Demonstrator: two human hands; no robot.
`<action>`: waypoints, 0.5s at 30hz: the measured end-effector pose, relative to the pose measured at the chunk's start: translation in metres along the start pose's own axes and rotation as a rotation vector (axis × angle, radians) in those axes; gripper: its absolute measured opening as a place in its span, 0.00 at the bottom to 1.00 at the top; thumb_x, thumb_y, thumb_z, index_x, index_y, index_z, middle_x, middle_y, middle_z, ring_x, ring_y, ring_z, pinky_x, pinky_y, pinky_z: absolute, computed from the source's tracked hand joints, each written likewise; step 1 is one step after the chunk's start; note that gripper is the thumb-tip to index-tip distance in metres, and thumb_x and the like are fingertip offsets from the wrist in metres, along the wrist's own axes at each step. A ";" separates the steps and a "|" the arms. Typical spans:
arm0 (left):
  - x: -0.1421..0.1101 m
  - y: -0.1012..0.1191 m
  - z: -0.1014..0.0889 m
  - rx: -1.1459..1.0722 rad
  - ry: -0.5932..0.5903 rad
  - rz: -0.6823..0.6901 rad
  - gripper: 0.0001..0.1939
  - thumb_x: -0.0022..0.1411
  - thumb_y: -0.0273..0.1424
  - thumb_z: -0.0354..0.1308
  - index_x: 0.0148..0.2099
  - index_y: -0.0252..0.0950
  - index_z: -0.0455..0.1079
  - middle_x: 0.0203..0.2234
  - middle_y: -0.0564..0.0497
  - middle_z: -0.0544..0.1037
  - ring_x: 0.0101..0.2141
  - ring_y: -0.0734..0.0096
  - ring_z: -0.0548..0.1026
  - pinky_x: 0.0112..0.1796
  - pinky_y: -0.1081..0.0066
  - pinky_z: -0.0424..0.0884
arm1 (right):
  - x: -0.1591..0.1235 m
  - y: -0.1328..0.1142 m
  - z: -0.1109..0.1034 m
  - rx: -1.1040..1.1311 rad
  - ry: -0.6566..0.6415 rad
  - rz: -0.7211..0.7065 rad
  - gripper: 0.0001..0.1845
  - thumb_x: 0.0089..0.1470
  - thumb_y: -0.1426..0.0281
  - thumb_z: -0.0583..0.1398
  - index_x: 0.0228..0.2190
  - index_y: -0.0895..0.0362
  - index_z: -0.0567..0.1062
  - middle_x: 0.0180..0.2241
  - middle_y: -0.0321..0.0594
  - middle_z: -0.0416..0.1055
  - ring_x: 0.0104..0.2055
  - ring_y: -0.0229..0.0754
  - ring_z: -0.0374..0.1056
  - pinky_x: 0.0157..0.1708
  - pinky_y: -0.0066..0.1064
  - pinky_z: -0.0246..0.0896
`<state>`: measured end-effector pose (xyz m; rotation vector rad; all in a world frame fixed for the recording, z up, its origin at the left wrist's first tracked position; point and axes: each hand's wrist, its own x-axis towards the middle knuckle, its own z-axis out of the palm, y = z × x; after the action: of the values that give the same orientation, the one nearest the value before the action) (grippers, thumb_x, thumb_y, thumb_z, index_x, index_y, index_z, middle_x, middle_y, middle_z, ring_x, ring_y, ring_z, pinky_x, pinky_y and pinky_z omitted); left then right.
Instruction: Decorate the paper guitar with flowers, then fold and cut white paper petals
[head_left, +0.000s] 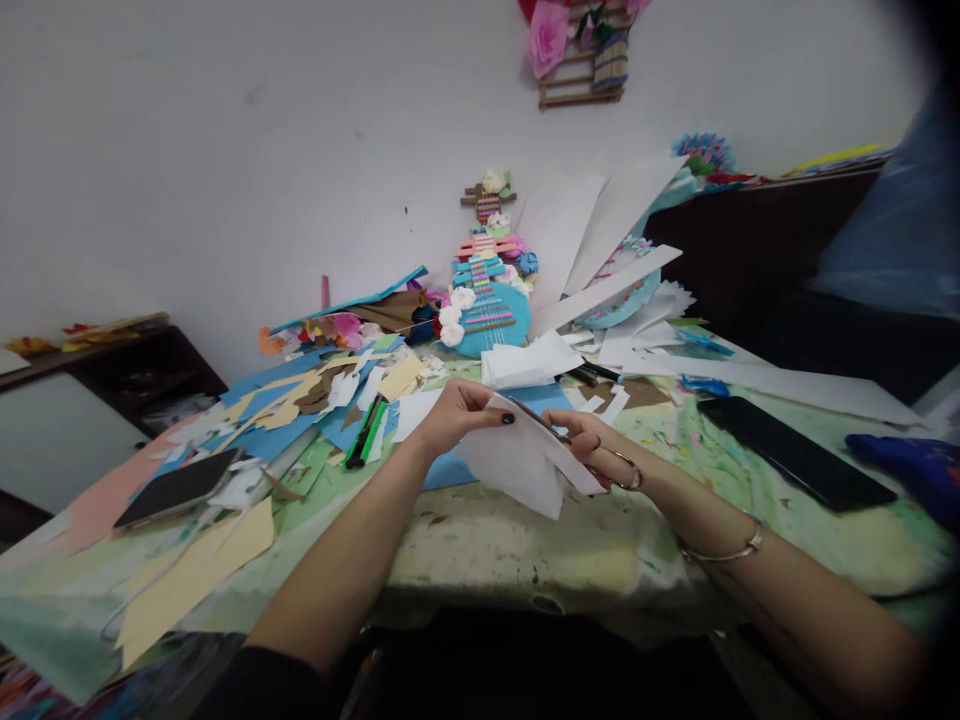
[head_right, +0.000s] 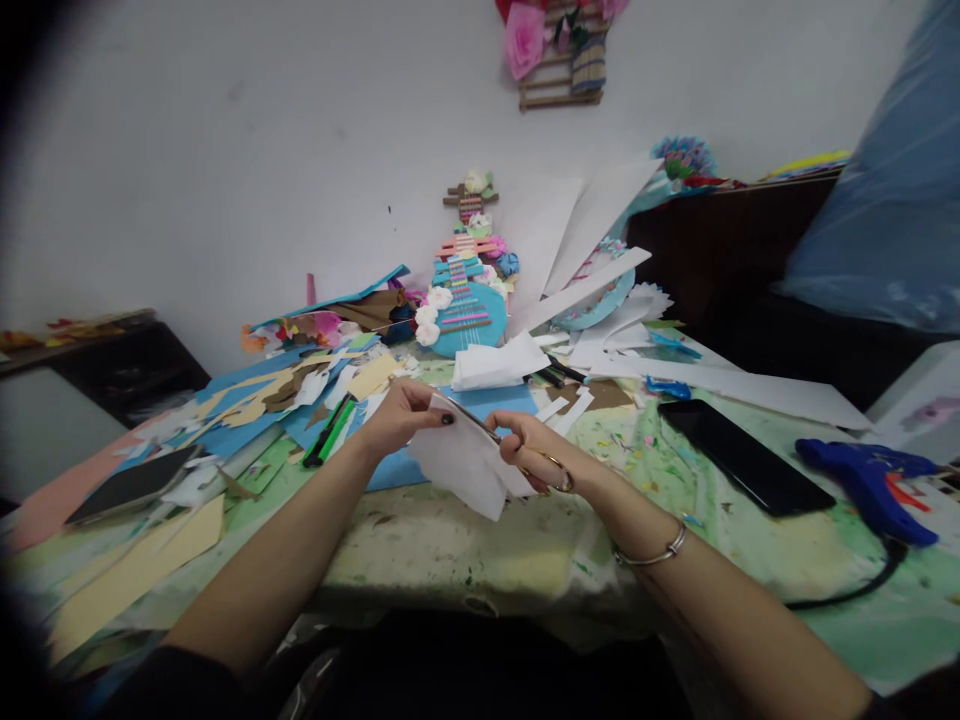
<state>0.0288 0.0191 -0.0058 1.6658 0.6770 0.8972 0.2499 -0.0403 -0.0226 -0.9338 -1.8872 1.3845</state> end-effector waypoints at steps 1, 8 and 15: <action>0.000 0.000 0.001 0.002 -0.007 0.003 0.13 0.43 0.34 0.68 0.30 0.29 0.78 0.22 0.47 0.79 0.21 0.71 0.75 0.22 0.76 0.69 | 0.000 0.001 0.000 -0.005 0.002 -0.007 0.43 0.33 0.32 0.51 0.36 0.56 0.62 0.15 0.29 0.61 0.09 0.30 0.53 0.05 0.21 0.49; -0.001 0.001 0.003 -0.020 -0.033 -0.012 0.13 0.43 0.34 0.68 0.29 0.29 0.77 0.22 0.47 0.78 0.21 0.71 0.74 0.21 0.77 0.68 | 0.001 0.006 -0.001 0.068 -0.036 -0.042 0.40 0.36 0.35 0.54 0.37 0.56 0.63 0.18 0.32 0.66 0.11 0.31 0.56 0.07 0.22 0.50; -0.002 0.003 0.002 -0.028 -0.043 -0.013 0.12 0.44 0.34 0.67 0.29 0.29 0.77 0.22 0.48 0.78 0.20 0.72 0.74 0.22 0.77 0.67 | 0.001 0.004 -0.002 0.018 -0.029 -0.020 0.38 0.36 0.37 0.56 0.36 0.56 0.62 0.14 0.27 0.61 0.08 0.30 0.53 0.05 0.20 0.48</action>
<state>0.0292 0.0157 -0.0041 1.6496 0.6429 0.8553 0.2511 -0.0376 -0.0256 -0.8880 -1.8981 1.4079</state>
